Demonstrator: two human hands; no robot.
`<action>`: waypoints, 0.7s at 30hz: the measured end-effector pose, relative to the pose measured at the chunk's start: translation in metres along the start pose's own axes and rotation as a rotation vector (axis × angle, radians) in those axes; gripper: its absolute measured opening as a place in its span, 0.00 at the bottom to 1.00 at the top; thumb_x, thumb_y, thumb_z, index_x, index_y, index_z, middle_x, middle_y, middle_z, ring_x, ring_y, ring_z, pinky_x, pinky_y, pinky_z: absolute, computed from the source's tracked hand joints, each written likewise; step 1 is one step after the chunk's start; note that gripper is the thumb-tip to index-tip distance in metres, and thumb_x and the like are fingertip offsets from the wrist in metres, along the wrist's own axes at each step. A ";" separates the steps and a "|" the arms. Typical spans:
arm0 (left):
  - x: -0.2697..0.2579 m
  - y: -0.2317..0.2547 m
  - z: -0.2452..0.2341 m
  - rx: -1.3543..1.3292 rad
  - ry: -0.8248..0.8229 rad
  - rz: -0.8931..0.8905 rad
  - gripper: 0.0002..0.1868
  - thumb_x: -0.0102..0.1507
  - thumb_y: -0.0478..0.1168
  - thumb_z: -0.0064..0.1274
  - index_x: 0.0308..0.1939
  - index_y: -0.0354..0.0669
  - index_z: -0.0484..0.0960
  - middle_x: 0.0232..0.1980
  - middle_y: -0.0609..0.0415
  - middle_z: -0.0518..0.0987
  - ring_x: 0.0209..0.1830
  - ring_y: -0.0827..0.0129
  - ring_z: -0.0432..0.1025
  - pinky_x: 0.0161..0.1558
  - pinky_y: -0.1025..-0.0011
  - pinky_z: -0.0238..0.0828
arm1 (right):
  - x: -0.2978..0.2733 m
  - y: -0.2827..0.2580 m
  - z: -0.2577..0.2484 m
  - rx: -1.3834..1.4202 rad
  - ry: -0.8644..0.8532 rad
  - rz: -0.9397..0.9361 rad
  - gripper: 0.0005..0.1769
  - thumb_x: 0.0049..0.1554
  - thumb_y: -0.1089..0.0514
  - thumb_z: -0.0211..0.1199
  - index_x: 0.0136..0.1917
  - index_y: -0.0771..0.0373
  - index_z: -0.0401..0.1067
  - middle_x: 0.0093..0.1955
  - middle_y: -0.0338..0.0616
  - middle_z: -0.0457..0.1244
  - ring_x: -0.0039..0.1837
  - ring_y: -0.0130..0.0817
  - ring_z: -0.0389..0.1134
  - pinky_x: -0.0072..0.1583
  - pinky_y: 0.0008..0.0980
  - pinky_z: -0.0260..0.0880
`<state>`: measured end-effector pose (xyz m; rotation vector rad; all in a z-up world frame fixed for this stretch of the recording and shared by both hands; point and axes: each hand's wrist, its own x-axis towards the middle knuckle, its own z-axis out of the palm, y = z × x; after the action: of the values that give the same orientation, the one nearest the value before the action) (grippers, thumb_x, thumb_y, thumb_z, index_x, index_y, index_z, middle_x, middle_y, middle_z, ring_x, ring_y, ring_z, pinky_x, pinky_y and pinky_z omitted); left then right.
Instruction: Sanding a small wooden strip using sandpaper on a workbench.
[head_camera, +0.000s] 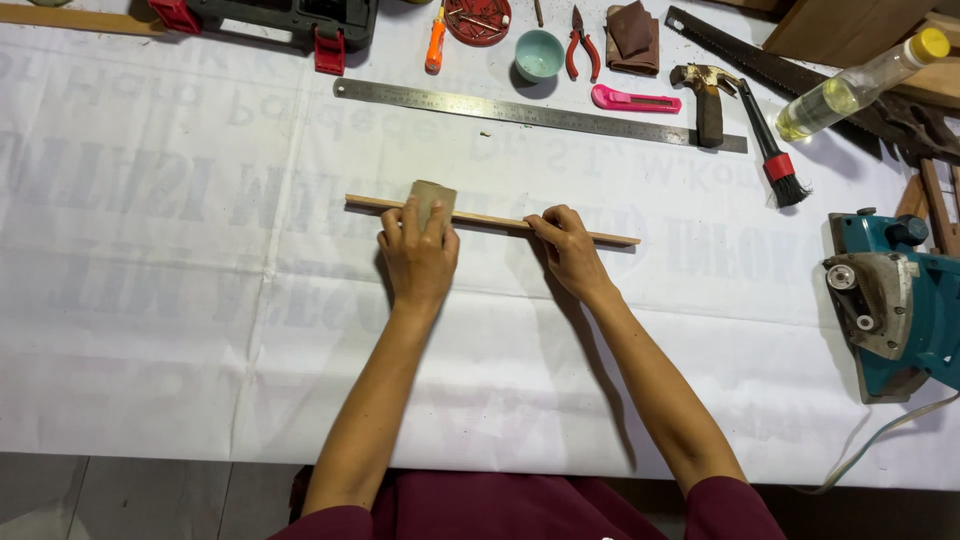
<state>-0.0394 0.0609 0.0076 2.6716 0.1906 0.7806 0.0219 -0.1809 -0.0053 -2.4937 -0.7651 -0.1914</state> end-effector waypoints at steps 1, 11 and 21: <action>-0.002 0.008 0.007 0.001 0.002 0.000 0.19 0.60 0.40 0.62 0.54 0.40 0.86 0.62 0.43 0.76 0.57 0.54 0.66 0.52 0.56 0.70 | 0.000 0.000 0.000 0.000 0.001 -0.002 0.21 0.58 0.66 0.66 0.63 0.54 0.77 0.54 0.42 0.62 0.53 0.37 0.65 0.53 0.34 0.74; -0.001 -0.034 -0.004 0.005 0.000 0.015 0.18 0.60 0.42 0.63 0.53 0.43 0.87 0.61 0.46 0.76 0.55 0.54 0.66 0.49 0.58 0.69 | -0.004 -0.005 0.005 -0.017 0.060 -0.032 0.17 0.58 0.66 0.67 0.61 0.57 0.78 0.54 0.42 0.63 0.56 0.37 0.65 0.54 0.32 0.74; 0.000 0.012 0.012 -0.058 -0.019 0.008 0.20 0.56 0.43 0.66 0.51 0.44 0.87 0.57 0.49 0.75 0.53 0.54 0.66 0.46 0.57 0.69 | 0.015 -0.050 0.001 0.004 0.137 -0.116 0.18 0.56 0.65 0.69 0.61 0.62 0.77 0.53 0.44 0.64 0.53 0.39 0.63 0.55 0.38 0.69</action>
<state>-0.0322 0.0459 0.0023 2.6254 0.1498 0.7517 0.0068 -0.1382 0.0200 -2.4054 -0.8515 -0.3977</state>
